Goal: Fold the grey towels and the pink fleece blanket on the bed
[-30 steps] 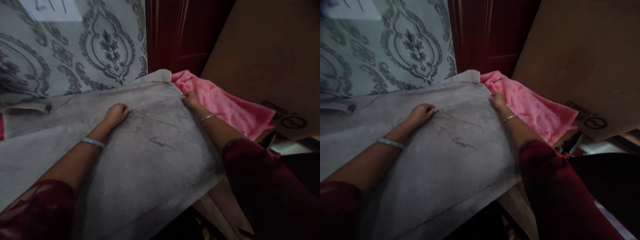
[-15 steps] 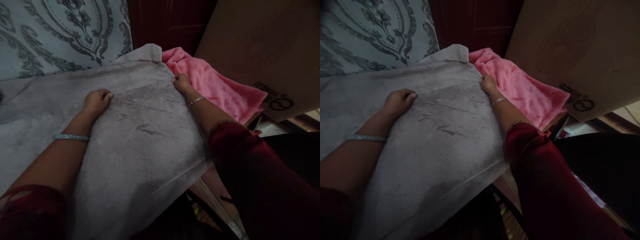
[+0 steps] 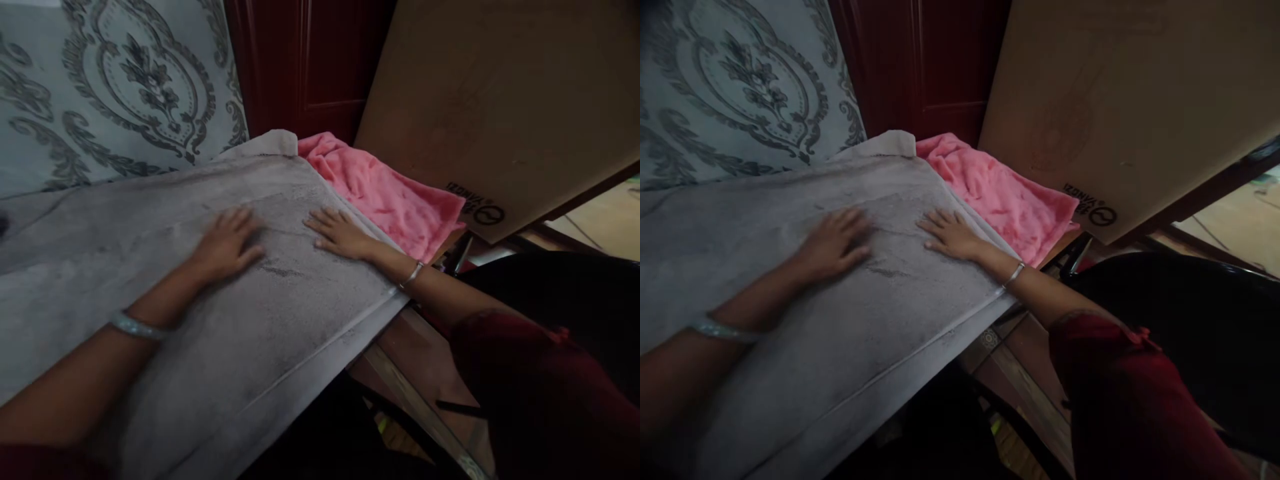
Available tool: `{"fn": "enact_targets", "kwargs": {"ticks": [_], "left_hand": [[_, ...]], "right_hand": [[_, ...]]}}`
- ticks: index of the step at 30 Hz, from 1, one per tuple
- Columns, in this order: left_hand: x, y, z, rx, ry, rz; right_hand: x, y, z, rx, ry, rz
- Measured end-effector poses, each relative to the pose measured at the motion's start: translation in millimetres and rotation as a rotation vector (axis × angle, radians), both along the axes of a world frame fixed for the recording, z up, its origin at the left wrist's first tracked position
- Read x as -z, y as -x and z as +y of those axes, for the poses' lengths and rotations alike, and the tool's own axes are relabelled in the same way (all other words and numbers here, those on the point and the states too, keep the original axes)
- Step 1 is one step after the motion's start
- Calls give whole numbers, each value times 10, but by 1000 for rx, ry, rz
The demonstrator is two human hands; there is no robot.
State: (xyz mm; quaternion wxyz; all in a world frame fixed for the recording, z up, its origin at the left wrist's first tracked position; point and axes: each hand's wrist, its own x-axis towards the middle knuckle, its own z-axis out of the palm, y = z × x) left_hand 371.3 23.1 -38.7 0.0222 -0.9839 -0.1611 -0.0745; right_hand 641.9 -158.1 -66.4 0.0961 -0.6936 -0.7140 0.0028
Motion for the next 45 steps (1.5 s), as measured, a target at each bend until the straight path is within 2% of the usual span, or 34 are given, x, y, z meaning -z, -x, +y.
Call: {"fn": "enact_targets", "kwargs": {"ticks": [2, 4, 6, 8, 10, 12, 13, 15, 17, 19, 22, 26, 32, 34, 37, 40, 45], "left_hand": [[93, -38, -446, 188, 64, 96], [172, -55, -905, 235, 113, 99], [202, -44, -1303, 344, 184, 118], [170, -6, -1587, 471, 268, 144], [91, 37, -1737, 582, 361, 172], [3, 54, -1768, 612, 436, 169], [-30, 46, -1750, 578, 447, 152], [-50, -1, -1681, 410, 399, 101], [-4, -66, -1612, 225, 300, 88], [81, -112, -1582, 158, 218, 103], [183, -104, -1628, 259, 172, 125], [182, 15, -1763, 418, 215, 176], [135, 318, -1872, 486, 335, 137], [119, 424, -1869, 475, 380, 53], [72, 502, -1859, 364, 373, -70], [18, 455, -1879, 274, 309, -79], [4, 312, -1936, 249, 217, -53]], "right_hand": [[38, 53, -246, -37, 36, 15], [66, 34, -377, -32, 54, 31], [70, -2, -414, -24, 64, 34], [48, -8, -410, -7, 72, 34], [18, 31, -425, 40, 92, 44], [5, 102, -497, 104, 100, 46], [10, 143, -556, 137, 91, 39], [45, 219, -706, 193, 53, 13], [100, 278, -869, 231, 13, -10], [155, 317, -1014, 254, -16, -27], [210, 351, -1162, 278, -55, -46], [230, 396, -1225, 296, -107, -64], [244, 403, -1205, 302, -123, -48], [256, 355, -1242, 269, -132, 17], [277, 272, -1382, 164, -179, 138], [285, 238, -1573, 76, -246, 221], [265, 260, -1748, 46, -279, 228]]}}
